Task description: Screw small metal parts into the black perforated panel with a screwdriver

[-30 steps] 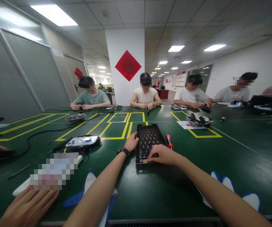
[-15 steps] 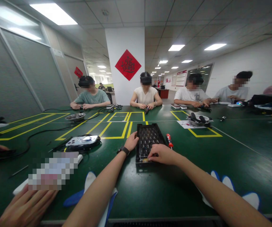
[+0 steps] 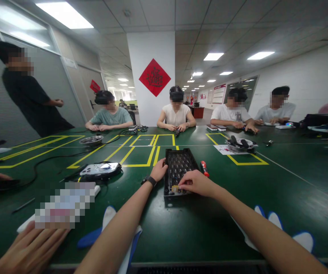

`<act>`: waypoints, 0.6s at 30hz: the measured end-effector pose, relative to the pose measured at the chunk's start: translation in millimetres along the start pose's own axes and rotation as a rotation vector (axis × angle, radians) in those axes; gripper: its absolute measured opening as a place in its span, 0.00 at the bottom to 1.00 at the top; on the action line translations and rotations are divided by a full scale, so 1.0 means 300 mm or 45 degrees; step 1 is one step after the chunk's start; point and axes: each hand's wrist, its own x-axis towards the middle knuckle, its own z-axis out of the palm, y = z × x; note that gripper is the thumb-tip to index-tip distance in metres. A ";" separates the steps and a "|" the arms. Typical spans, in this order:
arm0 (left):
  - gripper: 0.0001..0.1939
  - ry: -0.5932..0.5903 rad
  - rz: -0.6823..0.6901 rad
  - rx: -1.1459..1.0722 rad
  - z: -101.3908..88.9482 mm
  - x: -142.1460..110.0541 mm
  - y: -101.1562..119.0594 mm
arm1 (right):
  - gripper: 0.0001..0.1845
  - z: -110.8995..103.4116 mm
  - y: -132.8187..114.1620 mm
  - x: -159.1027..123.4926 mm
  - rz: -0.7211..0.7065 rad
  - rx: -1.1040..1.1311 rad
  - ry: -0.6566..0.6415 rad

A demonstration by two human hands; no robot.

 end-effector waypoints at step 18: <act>0.25 0.000 -0.055 0.025 -0.011 -0.007 0.017 | 0.11 0.014 0.012 -0.003 0.001 -0.099 -0.078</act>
